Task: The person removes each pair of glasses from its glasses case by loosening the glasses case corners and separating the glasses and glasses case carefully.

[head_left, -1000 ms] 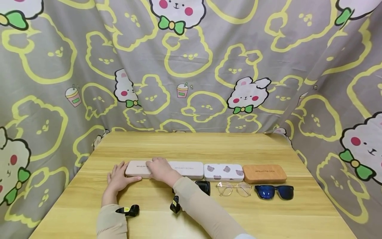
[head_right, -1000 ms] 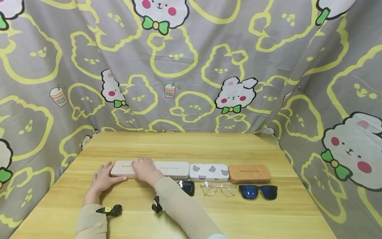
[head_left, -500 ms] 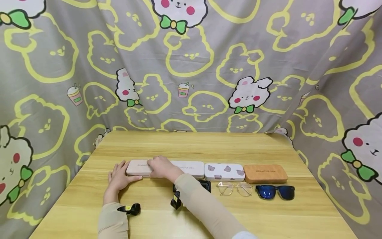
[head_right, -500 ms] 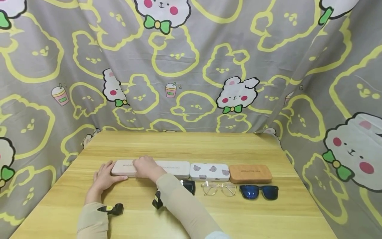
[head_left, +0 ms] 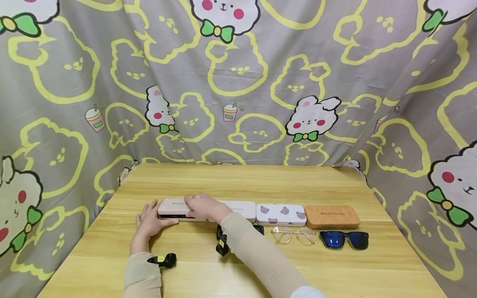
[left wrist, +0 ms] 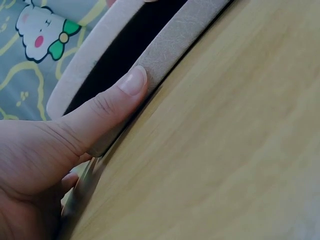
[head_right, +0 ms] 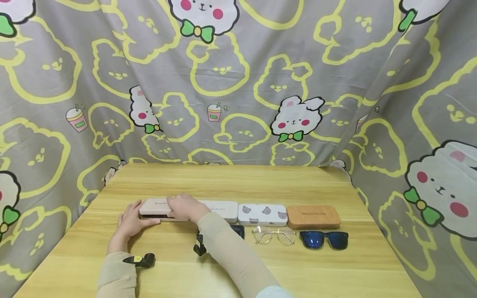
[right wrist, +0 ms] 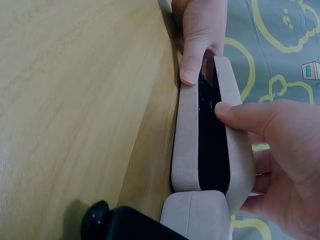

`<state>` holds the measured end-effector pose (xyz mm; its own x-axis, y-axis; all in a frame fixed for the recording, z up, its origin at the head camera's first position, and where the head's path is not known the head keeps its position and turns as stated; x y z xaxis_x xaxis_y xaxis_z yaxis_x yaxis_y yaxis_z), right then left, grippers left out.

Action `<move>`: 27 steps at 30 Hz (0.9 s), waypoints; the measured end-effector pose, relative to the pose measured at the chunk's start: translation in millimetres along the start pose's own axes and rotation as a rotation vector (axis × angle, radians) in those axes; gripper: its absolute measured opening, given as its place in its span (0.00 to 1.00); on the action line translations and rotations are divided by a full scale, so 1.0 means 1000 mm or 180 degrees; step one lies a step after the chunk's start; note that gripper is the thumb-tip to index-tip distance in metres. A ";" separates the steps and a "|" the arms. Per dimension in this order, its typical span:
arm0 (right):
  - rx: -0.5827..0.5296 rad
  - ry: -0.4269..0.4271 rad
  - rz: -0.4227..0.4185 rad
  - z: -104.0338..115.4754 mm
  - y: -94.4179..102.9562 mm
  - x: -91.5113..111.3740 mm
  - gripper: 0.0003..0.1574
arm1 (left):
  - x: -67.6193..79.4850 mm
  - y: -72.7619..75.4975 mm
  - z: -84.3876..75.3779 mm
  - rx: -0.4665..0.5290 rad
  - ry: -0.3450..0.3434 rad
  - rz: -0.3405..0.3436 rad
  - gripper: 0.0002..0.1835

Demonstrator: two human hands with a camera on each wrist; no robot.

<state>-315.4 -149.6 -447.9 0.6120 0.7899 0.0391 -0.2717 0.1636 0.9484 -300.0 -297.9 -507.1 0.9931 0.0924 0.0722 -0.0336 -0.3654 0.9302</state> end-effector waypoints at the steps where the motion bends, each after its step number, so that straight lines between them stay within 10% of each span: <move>1: -0.0006 0.0010 0.0006 0.000 0.000 0.000 0.27 | 0.000 0.000 0.000 -0.0001 -0.0002 0.0005 0.59; 27: -0.0925 -0.0040 0.0225 -0.022 -0.002 -0.002 0.34 | -0.001 0.000 0.000 -0.0096 -0.0072 -0.0092 0.59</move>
<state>-332.6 -138.9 -457.0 0.5927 0.7982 0.1075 -0.5141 0.2722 0.8134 -300.9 -298.3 -507.4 0.9960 0.0815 0.0372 -0.0078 -0.3349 0.9422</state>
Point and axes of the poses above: each hand's wrist, its own x-axis away from the middle knuckle, its own y-axis out of the back of the hand, z = x × y, the point moved 10 cm from there along -x, towards the middle knuckle, and after that the axes turned 13 degrees about -x, right-handed, at the moved point
